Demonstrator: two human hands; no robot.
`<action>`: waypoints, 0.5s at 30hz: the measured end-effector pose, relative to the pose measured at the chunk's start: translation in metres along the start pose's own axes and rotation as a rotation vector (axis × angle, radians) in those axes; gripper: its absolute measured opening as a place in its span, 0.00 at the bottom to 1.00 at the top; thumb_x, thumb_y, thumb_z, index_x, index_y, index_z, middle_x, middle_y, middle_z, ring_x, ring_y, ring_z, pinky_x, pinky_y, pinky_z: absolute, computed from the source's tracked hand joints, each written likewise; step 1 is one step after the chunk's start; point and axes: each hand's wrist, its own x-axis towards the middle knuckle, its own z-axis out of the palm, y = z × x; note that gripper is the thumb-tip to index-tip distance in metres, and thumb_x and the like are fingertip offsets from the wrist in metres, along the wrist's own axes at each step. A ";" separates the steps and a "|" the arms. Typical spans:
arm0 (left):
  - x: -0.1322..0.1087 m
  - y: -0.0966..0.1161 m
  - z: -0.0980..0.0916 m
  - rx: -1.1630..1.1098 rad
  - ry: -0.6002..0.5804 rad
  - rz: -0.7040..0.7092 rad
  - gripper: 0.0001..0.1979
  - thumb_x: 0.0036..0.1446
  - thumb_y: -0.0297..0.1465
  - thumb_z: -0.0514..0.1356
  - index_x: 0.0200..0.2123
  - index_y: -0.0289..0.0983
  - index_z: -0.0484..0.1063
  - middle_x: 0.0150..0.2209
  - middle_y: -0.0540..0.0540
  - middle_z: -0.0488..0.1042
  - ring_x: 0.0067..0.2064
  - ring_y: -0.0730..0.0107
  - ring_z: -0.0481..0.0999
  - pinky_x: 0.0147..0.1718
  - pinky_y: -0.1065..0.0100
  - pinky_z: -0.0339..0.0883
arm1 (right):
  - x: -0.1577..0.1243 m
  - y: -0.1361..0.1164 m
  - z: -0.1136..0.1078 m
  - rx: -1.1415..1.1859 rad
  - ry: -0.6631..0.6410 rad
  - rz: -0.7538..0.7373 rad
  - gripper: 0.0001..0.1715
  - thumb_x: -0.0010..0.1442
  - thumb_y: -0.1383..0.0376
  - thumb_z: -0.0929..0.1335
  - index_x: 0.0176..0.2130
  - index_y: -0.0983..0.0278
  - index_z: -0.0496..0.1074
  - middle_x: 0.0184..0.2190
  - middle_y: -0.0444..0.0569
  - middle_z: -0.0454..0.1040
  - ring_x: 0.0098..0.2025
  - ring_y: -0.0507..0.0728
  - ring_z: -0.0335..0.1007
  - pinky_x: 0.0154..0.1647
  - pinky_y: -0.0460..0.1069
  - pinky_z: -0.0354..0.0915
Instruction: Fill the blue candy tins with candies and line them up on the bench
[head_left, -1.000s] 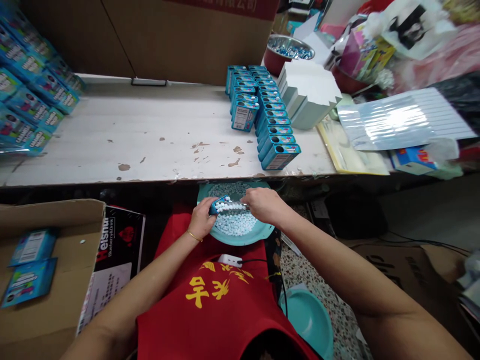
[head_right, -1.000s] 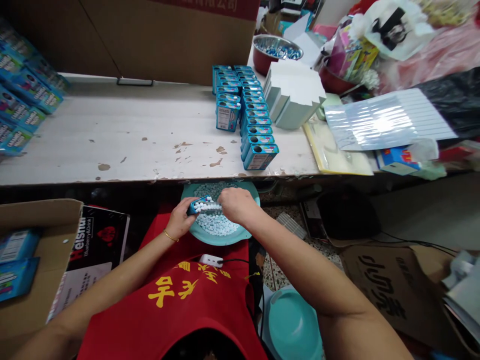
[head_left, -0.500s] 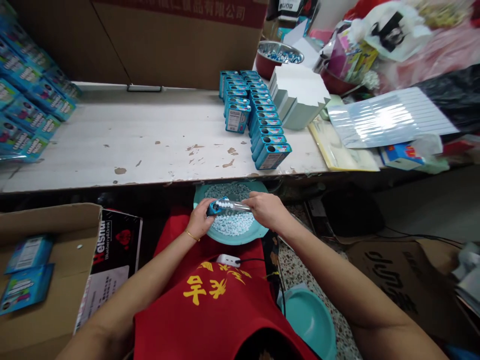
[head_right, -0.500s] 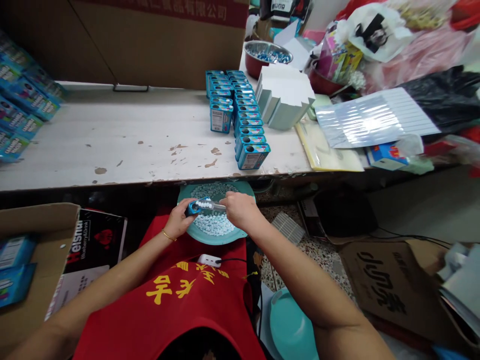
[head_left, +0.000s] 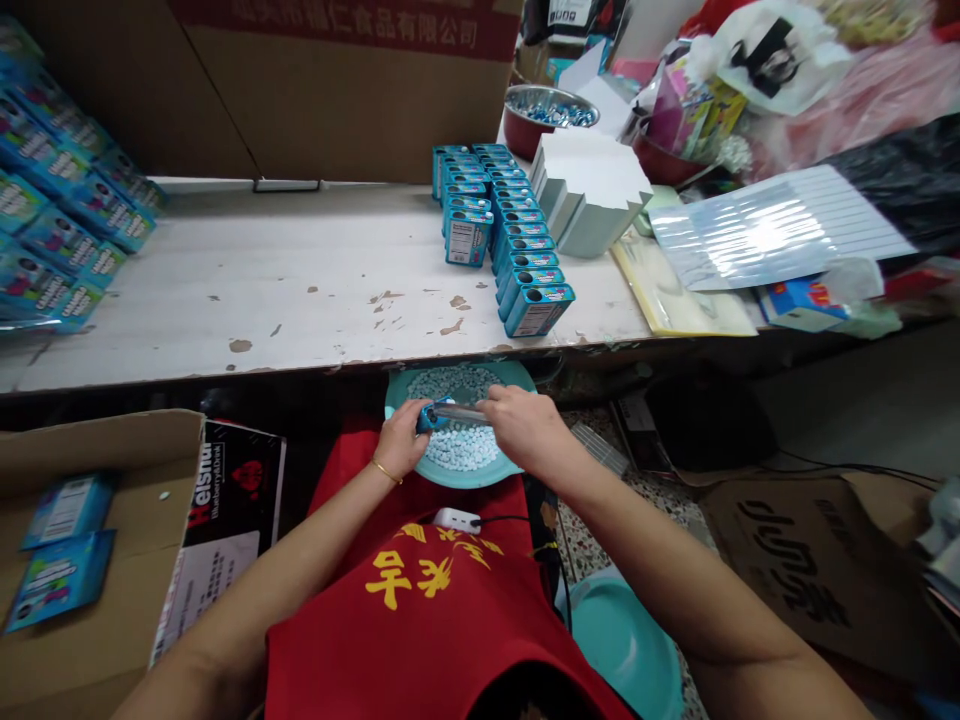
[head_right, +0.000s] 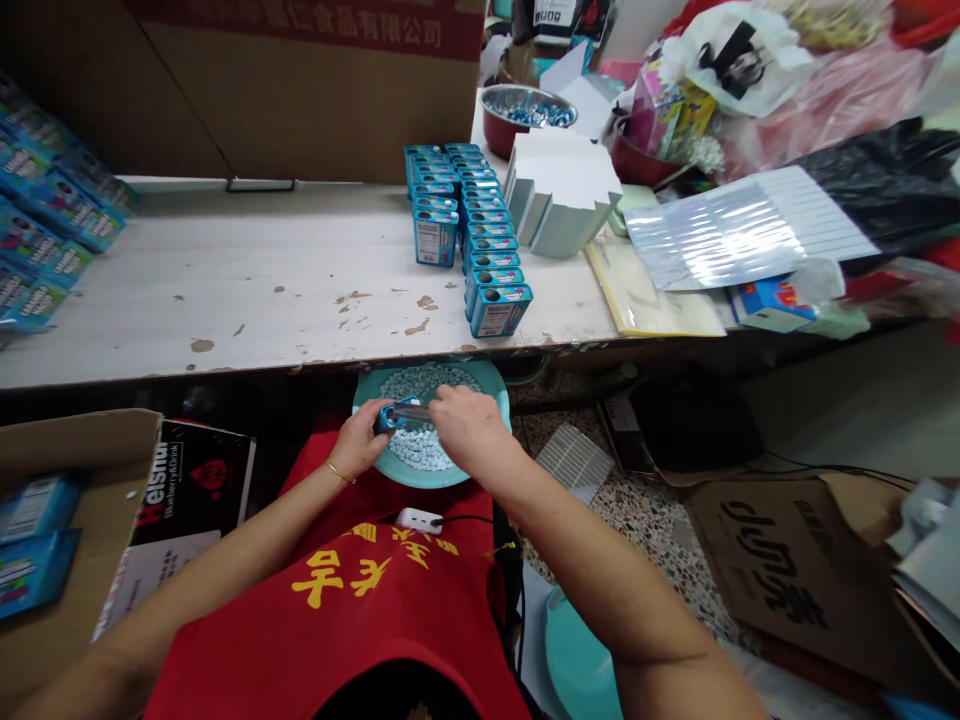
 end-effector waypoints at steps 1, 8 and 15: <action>0.000 0.004 -0.004 0.060 -0.016 0.008 0.23 0.43 0.21 0.55 0.46 0.38 0.64 0.45 0.43 0.68 0.47 0.61 0.67 0.47 0.60 0.61 | -0.002 0.008 0.004 0.011 -0.002 0.038 0.17 0.58 0.70 0.56 0.38 0.60 0.70 0.36 0.50 0.68 0.37 0.54 0.64 0.28 0.45 0.58; 0.002 0.025 -0.041 0.267 -0.125 -0.051 0.24 0.43 0.19 0.52 0.46 0.39 0.64 0.45 0.44 0.68 0.47 0.58 0.67 0.45 0.58 0.60 | -0.002 0.054 0.069 0.102 -0.092 0.280 0.19 0.59 0.68 0.55 0.41 0.59 0.71 0.38 0.50 0.69 0.39 0.55 0.67 0.32 0.46 0.58; 0.053 0.046 -0.082 -0.292 0.030 0.034 0.20 0.48 0.31 0.59 0.46 0.36 0.63 0.44 0.44 0.68 0.45 0.65 0.68 0.47 0.64 0.60 | 0.020 0.043 0.127 0.417 -0.100 0.318 0.19 0.56 0.71 0.57 0.41 0.59 0.72 0.40 0.49 0.72 0.44 0.55 0.66 0.40 0.46 0.57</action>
